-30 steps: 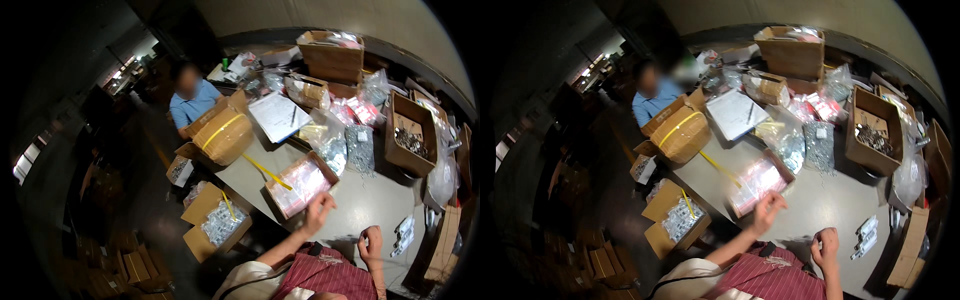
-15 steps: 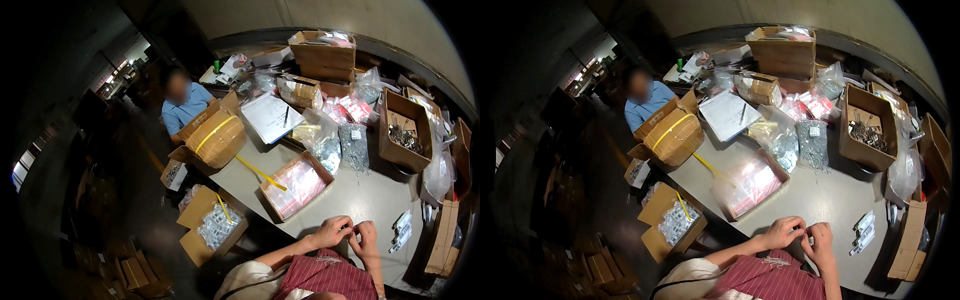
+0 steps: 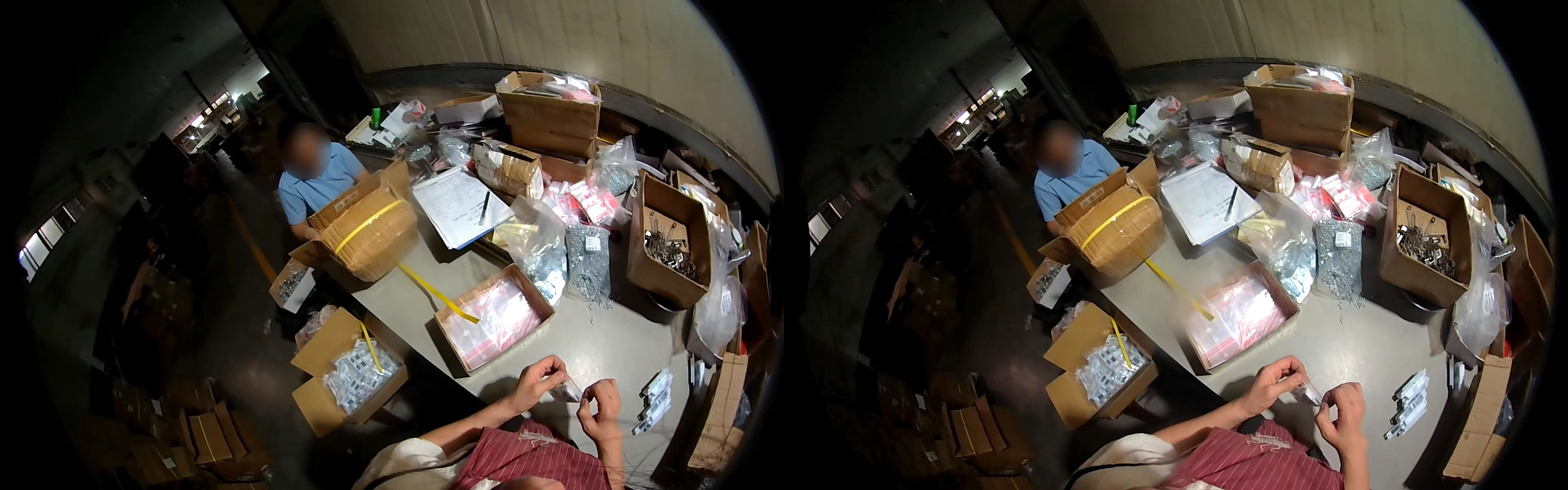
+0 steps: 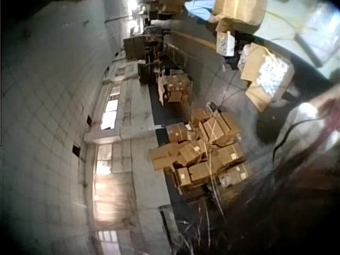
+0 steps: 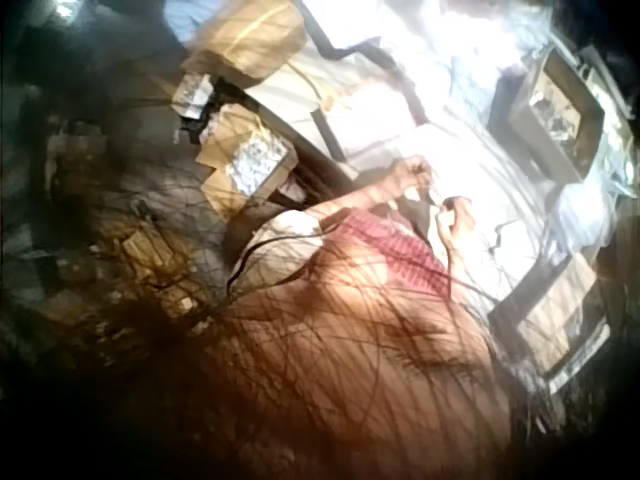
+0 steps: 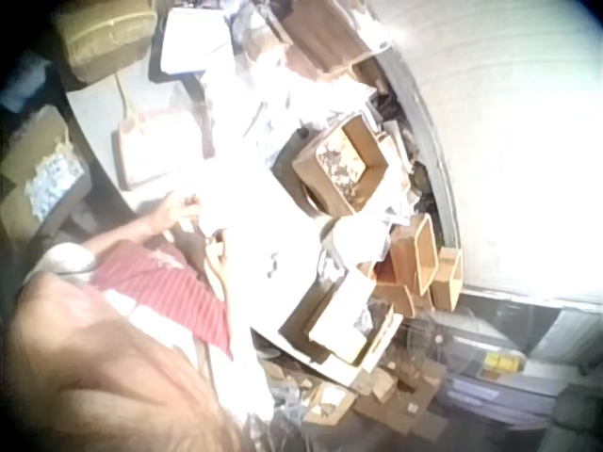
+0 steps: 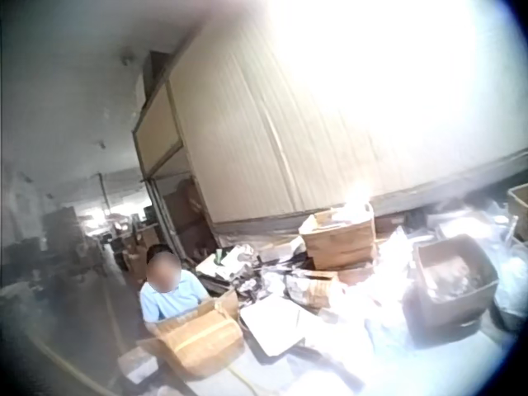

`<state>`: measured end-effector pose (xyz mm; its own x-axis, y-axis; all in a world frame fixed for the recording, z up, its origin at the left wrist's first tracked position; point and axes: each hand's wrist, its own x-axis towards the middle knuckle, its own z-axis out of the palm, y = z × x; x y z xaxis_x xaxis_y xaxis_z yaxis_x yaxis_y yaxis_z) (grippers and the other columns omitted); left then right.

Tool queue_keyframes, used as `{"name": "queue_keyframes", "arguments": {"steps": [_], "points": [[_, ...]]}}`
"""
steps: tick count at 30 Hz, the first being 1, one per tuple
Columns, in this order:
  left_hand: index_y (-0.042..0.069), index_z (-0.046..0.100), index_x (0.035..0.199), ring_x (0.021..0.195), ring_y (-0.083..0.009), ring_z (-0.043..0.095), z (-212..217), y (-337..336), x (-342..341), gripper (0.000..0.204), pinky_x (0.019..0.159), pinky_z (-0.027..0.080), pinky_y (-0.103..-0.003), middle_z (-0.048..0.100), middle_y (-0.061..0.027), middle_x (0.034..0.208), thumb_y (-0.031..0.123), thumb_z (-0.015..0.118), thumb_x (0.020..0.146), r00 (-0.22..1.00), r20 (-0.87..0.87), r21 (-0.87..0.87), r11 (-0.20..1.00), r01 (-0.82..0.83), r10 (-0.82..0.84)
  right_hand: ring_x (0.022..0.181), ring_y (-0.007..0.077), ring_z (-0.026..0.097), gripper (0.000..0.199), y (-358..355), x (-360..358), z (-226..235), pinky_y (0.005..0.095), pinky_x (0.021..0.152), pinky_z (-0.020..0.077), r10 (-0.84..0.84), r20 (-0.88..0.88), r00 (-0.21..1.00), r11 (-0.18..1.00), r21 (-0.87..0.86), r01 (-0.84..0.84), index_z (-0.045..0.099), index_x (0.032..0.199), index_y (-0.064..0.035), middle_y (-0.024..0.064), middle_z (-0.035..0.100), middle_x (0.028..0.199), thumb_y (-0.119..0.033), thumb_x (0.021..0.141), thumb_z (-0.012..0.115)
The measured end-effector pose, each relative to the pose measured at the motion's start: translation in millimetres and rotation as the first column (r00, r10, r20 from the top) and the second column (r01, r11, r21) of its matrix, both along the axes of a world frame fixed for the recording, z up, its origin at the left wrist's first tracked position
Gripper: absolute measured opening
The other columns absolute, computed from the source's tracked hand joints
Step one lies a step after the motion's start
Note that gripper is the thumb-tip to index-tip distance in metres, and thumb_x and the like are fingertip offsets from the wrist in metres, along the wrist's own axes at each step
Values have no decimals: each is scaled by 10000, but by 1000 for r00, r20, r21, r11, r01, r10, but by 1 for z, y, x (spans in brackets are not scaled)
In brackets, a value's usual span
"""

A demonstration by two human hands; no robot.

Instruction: The person stands at a cluttered workbench in a warehouse and assembles small metal hardware components. They pick up individual metal pieces from a box and the table, fit them together by hand, and place the assembled units into a cardboard box.

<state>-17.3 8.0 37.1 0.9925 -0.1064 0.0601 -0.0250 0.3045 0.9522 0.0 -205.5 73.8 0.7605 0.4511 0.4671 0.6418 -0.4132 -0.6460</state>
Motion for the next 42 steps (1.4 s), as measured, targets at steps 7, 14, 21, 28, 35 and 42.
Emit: {"name": "queue_keyframes", "arguments": {"steps": [7, 14, 21, 28, 35, 42], "points": [[41, 602, 1052, 966, -119, 597, -13, 3, 5, 164, 884, 466, -293, 643, -34, 1027, 199, 562, 1030, 980, -170, -256, 965, 59, -105, 775, 233, 568, 92, -4, -2, -5, 358, 729, 456, -65, -242, 968, 977, 183, 111, 584, 812, -21, 85, 580, 767, -45, 756, 654], [69, 641, 1068, 1017, -227, 647, -32, 28, 13, 185, 886, 518, -448, 685, -74, 1042, 226, 555, 1024, 826, -419, -788, 603, -124, -377, 1167, 153, 532, 585, 11, -5, -36, 338, 967, 482, 355, -789, 501, 919, 392, -33, 446, 1403, -40, 63, 557, 1257, -190, 924, 747], [85, 630, 1097, 1051, -221, 610, -28, 32, 5, 196, 986, 446, -440, 668, -59, 1039, 257, 573, 1024, 871, -445, -696, 693, -190, -208, 866, 116, 647, 285, 26, -27, -35, 279, 810, 522, 454, -800, 392, 838, 533, 119, 591, 1238, 20, 56, 690, 951, -156, 1016, 620], [44, 535, 1273, 1143, -204, 589, 20, 22, -22, 318, 1031, 432, -404, 617, -85, 1239, 277, 498, 1060, 909, -391, -572, 812, -115, -146, 866, 132, 660, 238, 29, -35, -21, 289, 804, 530, 447, -769, 457, 809, 566, 160, 610, 1178, 29, 87, 702, 946, -153, 1027, 598], [-17, 536, 1305, 1144, -194, 605, 30, 31, -42, 334, 1027, 447, -352, 643, -123, 1230, 99, 552, 993, 963, -269, -258, 964, -61, -11, 856, 140, 679, 235, 53, -46, -17, 291, 778, 534, 300, -723, 622, 904, 424, 56, 627, 1178, 28, 80, 717, 926, -124, 999, 630], [-55, 527, 1309, 1085, -221, 636, 30, 69, -68, 394, 952, 507, -353, 653, -161, 1214, 14, 546, 922, 967, -230, -208, 965, -161, 112, 770, 145, 691, 207, 102, -54, -16, 299, 714, 535, 242, -593, 768, 942, 334, -39, 651, 1114, 12, 83, 724, 817, -127, 961, 661]]}}
